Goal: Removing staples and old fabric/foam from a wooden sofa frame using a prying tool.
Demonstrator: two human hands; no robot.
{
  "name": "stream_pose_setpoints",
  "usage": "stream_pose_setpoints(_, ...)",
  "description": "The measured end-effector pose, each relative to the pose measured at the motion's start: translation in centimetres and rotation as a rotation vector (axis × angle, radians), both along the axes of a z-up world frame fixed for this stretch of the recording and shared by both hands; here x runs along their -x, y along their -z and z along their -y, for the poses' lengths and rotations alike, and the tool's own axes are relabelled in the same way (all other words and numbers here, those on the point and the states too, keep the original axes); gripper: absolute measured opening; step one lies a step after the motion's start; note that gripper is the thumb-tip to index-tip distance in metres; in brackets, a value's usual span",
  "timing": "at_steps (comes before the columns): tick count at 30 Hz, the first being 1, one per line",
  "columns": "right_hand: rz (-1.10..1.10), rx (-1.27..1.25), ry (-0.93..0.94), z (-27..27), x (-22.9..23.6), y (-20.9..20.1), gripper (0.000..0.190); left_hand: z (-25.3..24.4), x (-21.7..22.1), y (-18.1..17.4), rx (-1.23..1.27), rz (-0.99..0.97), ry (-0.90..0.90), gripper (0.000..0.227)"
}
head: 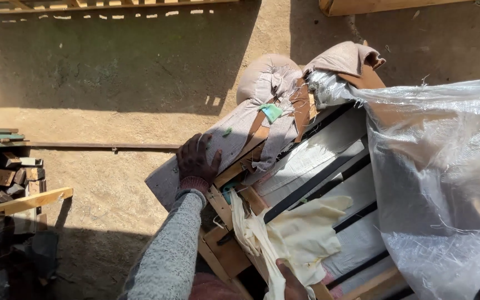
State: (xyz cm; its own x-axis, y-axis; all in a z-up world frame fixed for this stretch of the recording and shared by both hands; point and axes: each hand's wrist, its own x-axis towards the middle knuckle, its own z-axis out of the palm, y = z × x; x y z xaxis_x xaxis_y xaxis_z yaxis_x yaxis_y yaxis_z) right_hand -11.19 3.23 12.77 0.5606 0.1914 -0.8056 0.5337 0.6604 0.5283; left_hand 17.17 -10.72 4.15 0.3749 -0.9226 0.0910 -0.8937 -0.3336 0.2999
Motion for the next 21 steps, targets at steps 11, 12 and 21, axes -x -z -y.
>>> stream_pose_setpoints(11, -0.801, 1.028, -1.012, 1.9, 4.1, 1.1, 0.022, 0.4, -0.9, -0.7, 0.097, 0.111, 0.075, 0.043)
stream_pose_setpoints(12, -0.795, 1.029, -1.017, 2.9, 3.9, 0.7, 0.022, 0.0, -0.9, -0.9, 0.093, 0.113, 0.068, 0.043)
stream_pose_setpoints(21, -0.793, 2.206, -1.600, 6.2, -9.7, 4.0, 0.067, 0.3, -1.1, -1.4, 0.077, 0.099, 0.057, 0.046)
